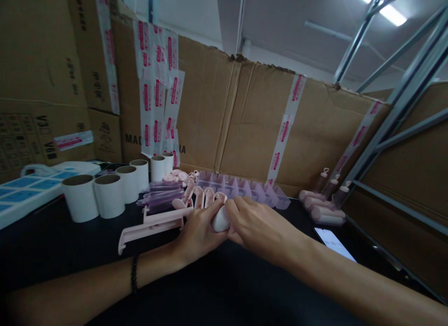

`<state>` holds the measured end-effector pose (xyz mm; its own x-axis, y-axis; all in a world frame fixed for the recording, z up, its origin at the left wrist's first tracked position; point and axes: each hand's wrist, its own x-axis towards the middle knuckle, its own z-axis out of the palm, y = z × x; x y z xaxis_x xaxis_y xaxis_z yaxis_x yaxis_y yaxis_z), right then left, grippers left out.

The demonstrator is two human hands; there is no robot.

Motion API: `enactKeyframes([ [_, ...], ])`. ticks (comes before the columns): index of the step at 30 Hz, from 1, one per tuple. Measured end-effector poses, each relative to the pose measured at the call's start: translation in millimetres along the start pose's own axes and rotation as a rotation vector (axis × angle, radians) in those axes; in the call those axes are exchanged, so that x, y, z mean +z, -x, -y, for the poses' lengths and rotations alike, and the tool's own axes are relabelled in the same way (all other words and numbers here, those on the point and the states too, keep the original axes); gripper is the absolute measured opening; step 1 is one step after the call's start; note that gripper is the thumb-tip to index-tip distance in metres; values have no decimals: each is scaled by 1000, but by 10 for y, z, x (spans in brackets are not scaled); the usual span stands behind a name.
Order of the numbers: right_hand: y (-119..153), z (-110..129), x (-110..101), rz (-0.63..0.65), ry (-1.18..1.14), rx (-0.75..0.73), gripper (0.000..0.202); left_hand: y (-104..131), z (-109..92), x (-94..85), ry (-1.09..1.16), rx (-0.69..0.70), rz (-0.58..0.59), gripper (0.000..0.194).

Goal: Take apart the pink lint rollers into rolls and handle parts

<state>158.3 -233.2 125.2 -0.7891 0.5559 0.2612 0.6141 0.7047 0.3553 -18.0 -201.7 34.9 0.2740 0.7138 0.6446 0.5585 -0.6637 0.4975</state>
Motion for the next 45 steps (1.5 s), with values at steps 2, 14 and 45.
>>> enactKeyframes([
  [2, -14, -13, -19, 11, -44, 10, 17, 3, 14, 12, -6, 1, 0, 32],
  [14, -85, -192, -241, 204, -130, -77, 15, -26, -18, -1, 12, -28, 34, 37],
  [45, -68, -202, -278, 190, -97, -142, 27, 14, -51, -13, -84, 61, 38, 43],
])
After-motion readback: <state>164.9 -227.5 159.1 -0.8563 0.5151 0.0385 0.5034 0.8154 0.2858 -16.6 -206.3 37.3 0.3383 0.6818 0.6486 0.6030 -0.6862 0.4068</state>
